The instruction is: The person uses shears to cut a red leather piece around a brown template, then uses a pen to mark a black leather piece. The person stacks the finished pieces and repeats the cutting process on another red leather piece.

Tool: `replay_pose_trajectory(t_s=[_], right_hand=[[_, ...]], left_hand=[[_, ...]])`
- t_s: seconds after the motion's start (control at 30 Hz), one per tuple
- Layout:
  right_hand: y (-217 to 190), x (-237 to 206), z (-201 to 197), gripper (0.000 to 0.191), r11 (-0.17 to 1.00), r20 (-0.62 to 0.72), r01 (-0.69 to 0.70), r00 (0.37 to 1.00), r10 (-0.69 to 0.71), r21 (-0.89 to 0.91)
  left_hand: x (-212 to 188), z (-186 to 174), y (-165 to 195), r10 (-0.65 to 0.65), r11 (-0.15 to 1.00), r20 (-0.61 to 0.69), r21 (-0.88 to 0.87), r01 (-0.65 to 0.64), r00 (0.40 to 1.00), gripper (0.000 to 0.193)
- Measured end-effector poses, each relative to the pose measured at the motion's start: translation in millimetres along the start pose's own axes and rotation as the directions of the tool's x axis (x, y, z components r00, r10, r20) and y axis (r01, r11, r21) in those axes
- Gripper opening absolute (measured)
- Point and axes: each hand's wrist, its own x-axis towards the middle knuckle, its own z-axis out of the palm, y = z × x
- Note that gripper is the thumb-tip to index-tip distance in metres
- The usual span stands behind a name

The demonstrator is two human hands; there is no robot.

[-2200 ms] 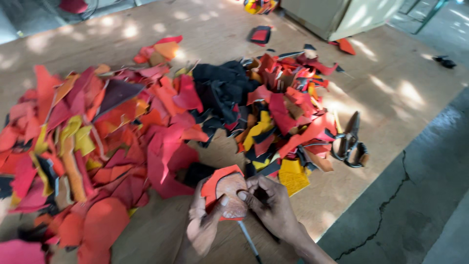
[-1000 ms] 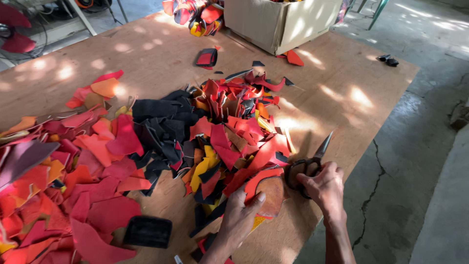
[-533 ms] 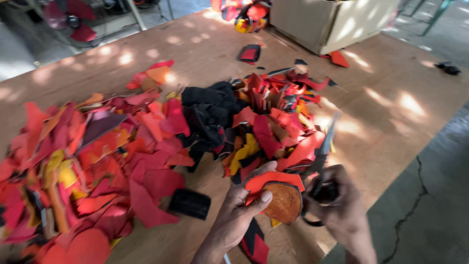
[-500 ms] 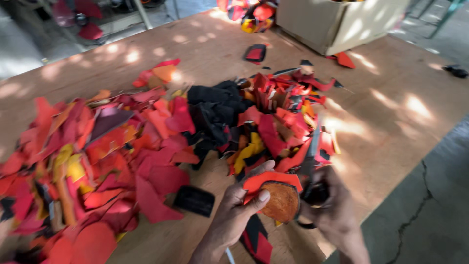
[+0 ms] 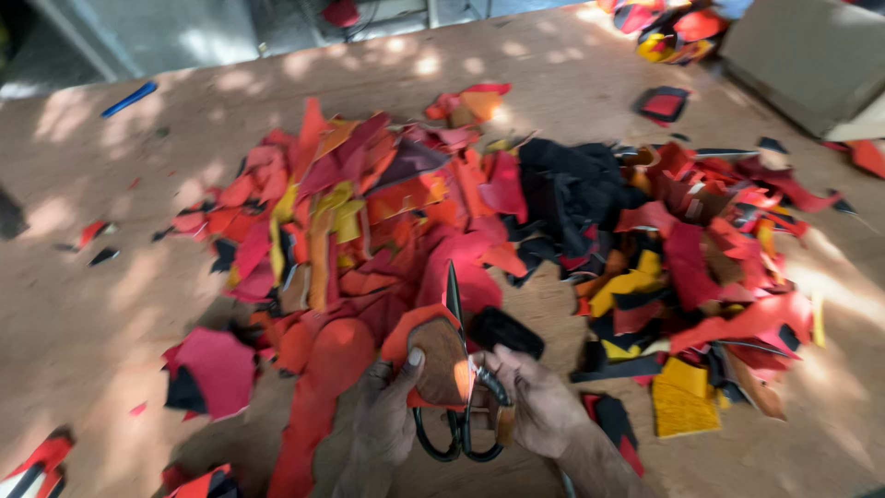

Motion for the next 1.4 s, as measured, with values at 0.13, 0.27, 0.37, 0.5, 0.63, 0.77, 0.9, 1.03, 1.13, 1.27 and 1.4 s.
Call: replay_pose_trajectory(t_s=[0.13, 0.27, 0.37, 0.5, 0.63, 0.77, 0.9, 1.03, 1.13, 1.27, 1.4], right_hand=[[19, 21, 2, 0.035, 0.978, 0.302, -0.122, 0.951, 0.068, 0.167], [14, 29, 5, 0.039, 0.988, 0.306, 0.005, 0.951, 0.043, -0.155], [5, 32, 6, 0.058, 0.934, 0.249, 0.199, 0.960, -0.126, -0.296], [13, 50, 4, 0.063, 0.810, 0.131, 0.483, 0.874, -0.467, -0.334], [24, 63, -5, 0.059, 0.593, 0.225, 0.710, 0.693, -0.685, -0.381], [33, 65, -10, 0.049, 0.580, 0.209, 0.696, 0.698, -0.685, -0.424], [29, 64, -14, 0.051, 0.569, 0.153, 0.691, 0.686, -0.712, -0.446], [21, 67, -21, 0.048, 0.664, 0.067, 0.640, 0.738, -0.672, -0.386], [19, 68, -24, 0.048, 0.654, 0.038, 0.620, 0.738, -0.674, -0.434], [21, 65, -23, 0.048, 0.647, 0.037, 0.609, 0.741, -0.671, -0.458], [21, 63, -18, 0.051, 0.650, 0.044, 0.604, 0.747, -0.663, -0.462]], left_hand=[[0, -28, 10, 0.028, 0.995, -0.073, -0.095, -0.035, 0.997, 0.035], [6, -39, 8, 0.147, 0.963, -0.081, -0.217, -0.161, 0.986, 0.034], [9, -45, 16, 0.143, 0.975, -0.083, -0.158, -0.155, 0.986, 0.032], [3, -50, 26, 0.116, 0.993, 0.009, 0.030, -0.116, 0.993, 0.035], [-3, -41, 12, 0.132, 0.976, 0.137, 0.153, -0.153, 0.982, 0.040], [-4, -44, -2, -0.016, 0.997, 0.103, 0.073, 0.009, 0.995, 0.044], [1, -54, -9, -0.130, 0.963, 0.070, -0.230, 0.143, 0.989, 0.039], [1, -61, -12, -0.121, 0.922, 0.121, -0.354, 0.157, 0.985, 0.038], [1, -57, -14, -0.179, 0.923, 0.056, -0.336, 0.188, 0.982, 0.039], [-4, -51, -10, -0.170, 0.925, 0.177, -0.310, 0.219, 0.969, 0.050], [-9, -45, -2, -0.193, 0.902, 0.329, -0.312, 0.299, 0.924, 0.065]])
